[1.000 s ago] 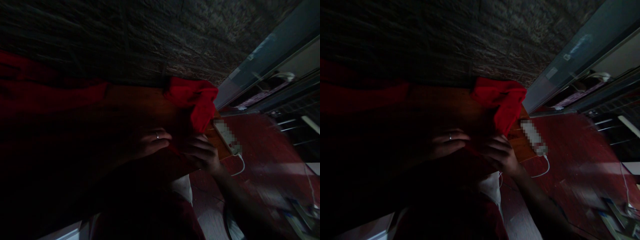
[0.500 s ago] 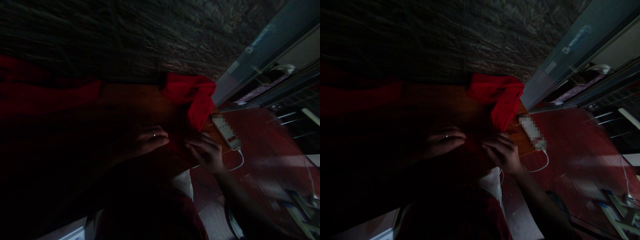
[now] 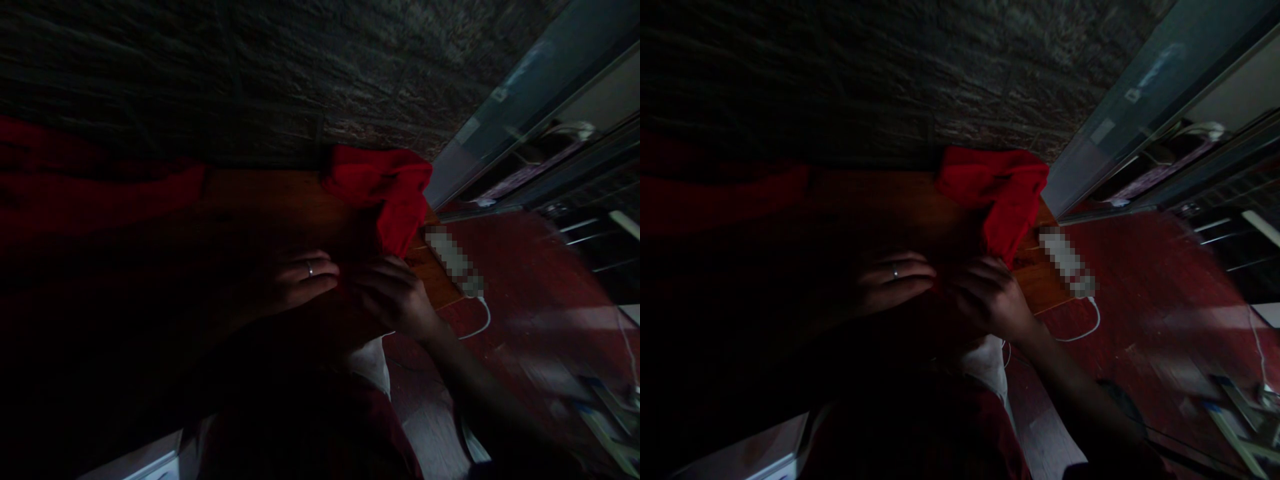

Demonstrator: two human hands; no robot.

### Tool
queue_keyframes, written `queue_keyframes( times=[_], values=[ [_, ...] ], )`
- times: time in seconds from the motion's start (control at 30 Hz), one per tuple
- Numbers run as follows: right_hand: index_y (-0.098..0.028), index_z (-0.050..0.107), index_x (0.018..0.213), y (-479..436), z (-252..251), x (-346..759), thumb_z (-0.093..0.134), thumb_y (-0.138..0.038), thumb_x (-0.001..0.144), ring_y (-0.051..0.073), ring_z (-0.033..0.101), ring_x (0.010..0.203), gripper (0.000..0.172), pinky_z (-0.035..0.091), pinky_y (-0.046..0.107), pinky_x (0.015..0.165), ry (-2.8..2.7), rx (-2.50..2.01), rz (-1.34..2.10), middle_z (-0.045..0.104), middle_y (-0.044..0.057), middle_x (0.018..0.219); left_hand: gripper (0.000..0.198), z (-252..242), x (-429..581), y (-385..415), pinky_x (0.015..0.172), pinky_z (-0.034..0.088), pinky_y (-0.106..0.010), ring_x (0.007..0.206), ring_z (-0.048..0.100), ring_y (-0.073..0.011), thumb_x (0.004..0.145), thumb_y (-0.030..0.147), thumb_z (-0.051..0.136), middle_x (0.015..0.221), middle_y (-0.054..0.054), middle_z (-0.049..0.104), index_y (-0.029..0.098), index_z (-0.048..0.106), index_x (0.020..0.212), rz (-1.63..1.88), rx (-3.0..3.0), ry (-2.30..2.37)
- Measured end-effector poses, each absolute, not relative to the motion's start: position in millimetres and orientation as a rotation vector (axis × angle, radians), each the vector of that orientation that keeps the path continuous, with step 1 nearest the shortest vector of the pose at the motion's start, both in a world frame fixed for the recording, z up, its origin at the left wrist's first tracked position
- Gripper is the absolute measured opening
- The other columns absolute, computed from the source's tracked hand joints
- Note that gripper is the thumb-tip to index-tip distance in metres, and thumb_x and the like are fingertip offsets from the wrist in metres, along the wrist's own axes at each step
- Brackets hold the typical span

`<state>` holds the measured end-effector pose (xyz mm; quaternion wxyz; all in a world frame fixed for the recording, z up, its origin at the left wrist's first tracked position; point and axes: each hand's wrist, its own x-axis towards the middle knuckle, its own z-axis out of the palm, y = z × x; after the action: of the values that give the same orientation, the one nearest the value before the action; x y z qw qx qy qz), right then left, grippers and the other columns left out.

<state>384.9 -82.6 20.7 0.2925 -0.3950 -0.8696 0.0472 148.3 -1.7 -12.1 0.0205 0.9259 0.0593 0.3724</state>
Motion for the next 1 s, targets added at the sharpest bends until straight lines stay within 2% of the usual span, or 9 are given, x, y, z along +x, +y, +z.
queue_keyframes(
  times=[0.2,0.43,0.53,0.6,0.7,0.8,0.87,0.93,1.0],
  values=[
    [-0.02,0.069,0.111,-83.2,18.1,386.4,0.06,-0.021,0.093,0.021,0.061,0.102,0.02,0.049,0.039,0.089,-2.364,-1.051,0.047,0.07,0.006,0.106,0.018,-9.1,148.4,-6.5,0.089,0.05,-0.031,0.101,0.063,-0.0166,0.097,0.017,0.052,0.109,-0.002,0.072,0.02,0.069,0.102,1.164,2.934,0.232],
    [-0.018,0.066,0.116,-103.5,20.0,387.1,0.061,-0.014,0.09,0.023,0.061,0.096,0.027,0.048,0.04,0.082,-2.371,-0.974,0.091,0.069,0.008,0.103,0.02,12.8,150.4,-61.6,0.072,0.049,-0.033,0.08,0.061,-0.018,0.095,0.013,0.049,0.098,-0.004,0.072,0.016,0.069,0.091,0.991,3.065,0.524],
    [-0.017,0.065,0.116,-117.1,11.6,390.3,0.062,-0.014,0.089,0.024,0.061,0.096,0.027,0.049,0.041,0.081,-2.412,-0.897,0.129,0.069,0.009,0.106,0.019,8.3,151.3,-90.9,0.067,0.05,-0.033,0.078,0.063,-0.0192,0.094,0.015,0.049,0.099,-0.006,0.071,0.015,0.068,0.093,0.896,3.011,0.694],
    [-0.016,0.064,0.116,-123.9,3.5,391.6,0.063,-0.017,0.09,0.025,0.062,0.098,0.026,0.05,0.041,0.081,-2.435,-0.862,0.134,0.069,0.009,0.106,0.018,2.2,149.0,-113.4,0.07,0.053,-0.034,0.083,0.065,-0.021,0.094,0.017,0.05,0.104,-0.008,0.07,0.015,0.067,0.1,0.852,2.917,0.813],
    [-0.015,0.065,0.112,-128.2,-5.4,391.5,0.062,-0.024,0.092,0.026,0.062,0.099,0.023,0.051,0.041,0.081,-2.442,-0.841,0.122,0.069,0.01,0.105,0.022,-6.8,142.1,-149.0,0.083,0.058,-0.038,0.096,0.067,-0.0229,0.096,0.024,0.051,0.113,-0.01,0.069,0.017,0.064,0.112,0.822,2.578,1.023],
    [-0.015,0.065,0.108,-126.0,-6.8,390.5,0.062,-0.024,0.092,0.025,0.062,0.096,0.018,0.051,0.04,0.078,-2.417,-0.832,0.087,0.069,0.01,0.1,0.029,-11.5,133.8,-169.4,0.077,0.061,-0.032,0.093,0.07,-0.0205,0.094,0.035,0.058,0.113,-0.01,0.071,0.022,0.061,0.12,0.818,1.871,1.231],
    [-0.015,0.064,0.106,-122.9,-5.1,390.0,0.061,-0.019,0.092,0.024,0.062,0.094,0.015,0.052,0.039,0.077,-2.376,-0.834,0.07,0.069,0.01,0.098,0.037,-11.3,130.2,-167.3,0.074,0.062,-0.031,0.095,0.072,-0.0212,0.092,0.038,0.061,0.117,-0.013,0.069,0.02,0.058,0.124,0.817,1.377,1.154],
    [-0.015,0.063,0.104,-119.9,-3.2,389.4,0.061,-0.016,0.091,0.023,0.062,0.092,0.013,0.052,0.037,0.077,-2.329,-0.857,0.071,0.068,0.009,0.097,0.038,-9.3,131.0,-155.4,0.085,0.061,-0.035,0.106,0.069,-0.0241,0.092,0.034,0.061,0.125,-0.016,0.065,0.016,0.056,0.125,0.841,0.983,1.038],
    [-0.014,0.062,0.103,-117.7,-1.9,388.6,0.062,-0.014,0.091,0.021,0.062,0.089,0.013,0.052,0.035,0.075,-2.289,-0.891,0.097,0.068,0.009,0.095,0.035,-6.9,137.3,-140.8,0.095,0.056,-0.039,0.11,0.067,-0.0257,0.088,0.028,0.066,0.123,-0.015,0.066,0.014,0.059,0.119,0.911,0.711,0.992]
  ],
)
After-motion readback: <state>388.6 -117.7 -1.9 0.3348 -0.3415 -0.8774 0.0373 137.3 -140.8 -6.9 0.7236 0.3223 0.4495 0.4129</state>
